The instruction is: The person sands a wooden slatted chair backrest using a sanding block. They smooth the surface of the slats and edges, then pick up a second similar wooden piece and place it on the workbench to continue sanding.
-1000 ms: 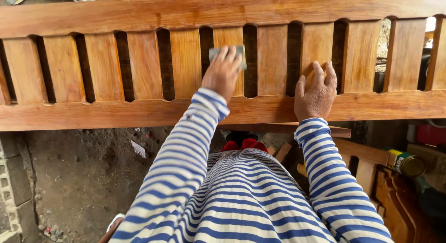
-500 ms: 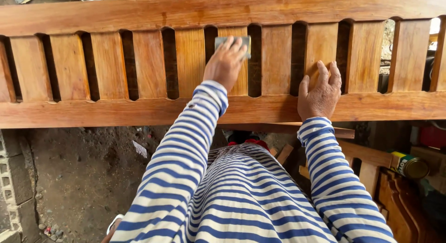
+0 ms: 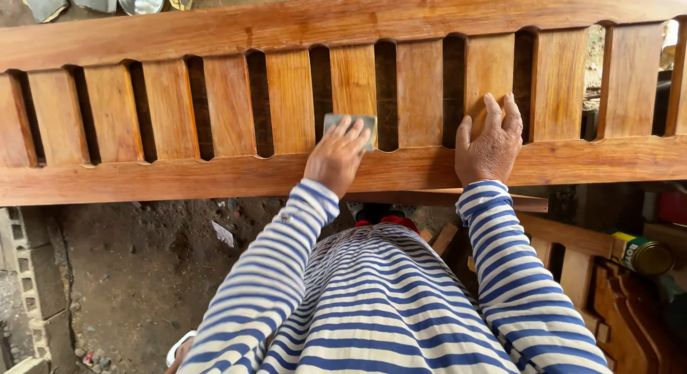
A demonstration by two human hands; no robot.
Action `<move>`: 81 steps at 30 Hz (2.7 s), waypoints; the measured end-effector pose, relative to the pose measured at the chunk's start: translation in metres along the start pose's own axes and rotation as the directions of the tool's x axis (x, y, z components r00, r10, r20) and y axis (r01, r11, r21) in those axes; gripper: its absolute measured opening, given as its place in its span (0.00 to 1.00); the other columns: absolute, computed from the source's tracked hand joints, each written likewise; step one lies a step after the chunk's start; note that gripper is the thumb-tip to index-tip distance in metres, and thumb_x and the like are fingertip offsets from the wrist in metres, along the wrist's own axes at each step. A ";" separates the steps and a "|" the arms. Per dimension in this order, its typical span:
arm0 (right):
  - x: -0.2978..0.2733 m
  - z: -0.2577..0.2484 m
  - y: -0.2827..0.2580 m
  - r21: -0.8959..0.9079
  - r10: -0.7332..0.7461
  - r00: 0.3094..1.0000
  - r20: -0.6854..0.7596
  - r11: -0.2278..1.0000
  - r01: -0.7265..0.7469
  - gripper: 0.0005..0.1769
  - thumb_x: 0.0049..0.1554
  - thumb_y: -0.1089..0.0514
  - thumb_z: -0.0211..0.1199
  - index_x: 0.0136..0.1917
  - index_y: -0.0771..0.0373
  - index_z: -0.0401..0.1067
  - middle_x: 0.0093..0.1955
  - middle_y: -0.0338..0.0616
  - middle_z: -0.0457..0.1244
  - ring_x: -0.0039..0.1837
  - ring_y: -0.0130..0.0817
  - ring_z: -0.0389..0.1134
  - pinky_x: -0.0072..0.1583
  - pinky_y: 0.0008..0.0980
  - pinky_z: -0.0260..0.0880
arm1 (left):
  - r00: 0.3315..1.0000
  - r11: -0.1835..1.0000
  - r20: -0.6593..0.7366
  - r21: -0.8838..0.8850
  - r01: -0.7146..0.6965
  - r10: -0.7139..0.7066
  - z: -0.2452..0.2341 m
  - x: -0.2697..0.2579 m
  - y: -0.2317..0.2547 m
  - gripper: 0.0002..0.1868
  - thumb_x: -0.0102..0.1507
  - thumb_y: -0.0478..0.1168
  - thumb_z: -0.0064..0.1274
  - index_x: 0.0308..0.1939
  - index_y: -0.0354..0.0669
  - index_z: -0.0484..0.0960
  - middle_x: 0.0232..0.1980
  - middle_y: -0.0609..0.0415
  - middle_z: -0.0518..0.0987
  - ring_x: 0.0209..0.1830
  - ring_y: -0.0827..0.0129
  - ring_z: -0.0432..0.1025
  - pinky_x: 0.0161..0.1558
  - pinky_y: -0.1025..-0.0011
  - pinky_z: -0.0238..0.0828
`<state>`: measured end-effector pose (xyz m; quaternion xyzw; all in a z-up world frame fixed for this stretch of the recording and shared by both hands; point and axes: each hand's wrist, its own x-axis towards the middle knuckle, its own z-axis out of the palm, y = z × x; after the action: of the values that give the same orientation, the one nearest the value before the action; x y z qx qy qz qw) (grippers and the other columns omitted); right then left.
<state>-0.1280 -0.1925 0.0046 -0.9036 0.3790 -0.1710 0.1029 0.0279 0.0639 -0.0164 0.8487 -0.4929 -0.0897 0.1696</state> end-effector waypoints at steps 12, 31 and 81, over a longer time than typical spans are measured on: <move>0.005 -0.018 -0.018 0.108 0.013 0.999 0.045 0.994 -0.018 0.24 0.62 0.53 0.62 0.70 0.63 0.69 0.73 0.58 0.54 0.72 0.56 0.56 0.64 0.61 0.61 | 0.984 0.992 -0.168 -0.120 0.040 -0.060 -0.030 0.083 0.004 0.22 0.67 0.24 0.48 0.66 0.32 0.73 0.70 0.36 0.71 0.73 0.44 0.62 0.75 0.57 0.58; 0.000 0.008 0.009 -0.033 -0.054 0.998 -0.021 0.998 0.054 0.26 0.60 0.48 0.67 0.70 0.50 0.68 0.72 0.44 0.52 0.71 0.50 0.58 0.60 0.52 0.70 | 0.991 0.990 -0.125 0.126 0.070 -0.054 -0.073 -0.070 -0.060 0.19 0.67 0.43 0.56 0.63 0.61 0.79 0.65 0.49 0.78 0.69 0.50 0.69 0.67 0.52 0.67; 0.005 -0.015 -0.016 0.169 -0.074 0.997 -0.013 0.983 0.075 0.22 0.61 0.60 0.64 0.67 0.68 0.70 0.70 0.61 0.55 0.72 0.58 0.56 0.67 0.60 0.58 | 0.979 0.988 -0.157 -0.109 0.111 -0.128 -0.079 -0.070 -0.048 0.15 0.70 0.34 0.49 0.60 0.37 0.81 0.64 0.39 0.77 0.70 0.43 0.67 0.68 0.52 0.66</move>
<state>-0.1206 -0.1862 0.0248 -0.9045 0.3294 -0.2096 0.1717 0.0572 0.1619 0.0374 0.8717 -0.4204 -0.0543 0.2461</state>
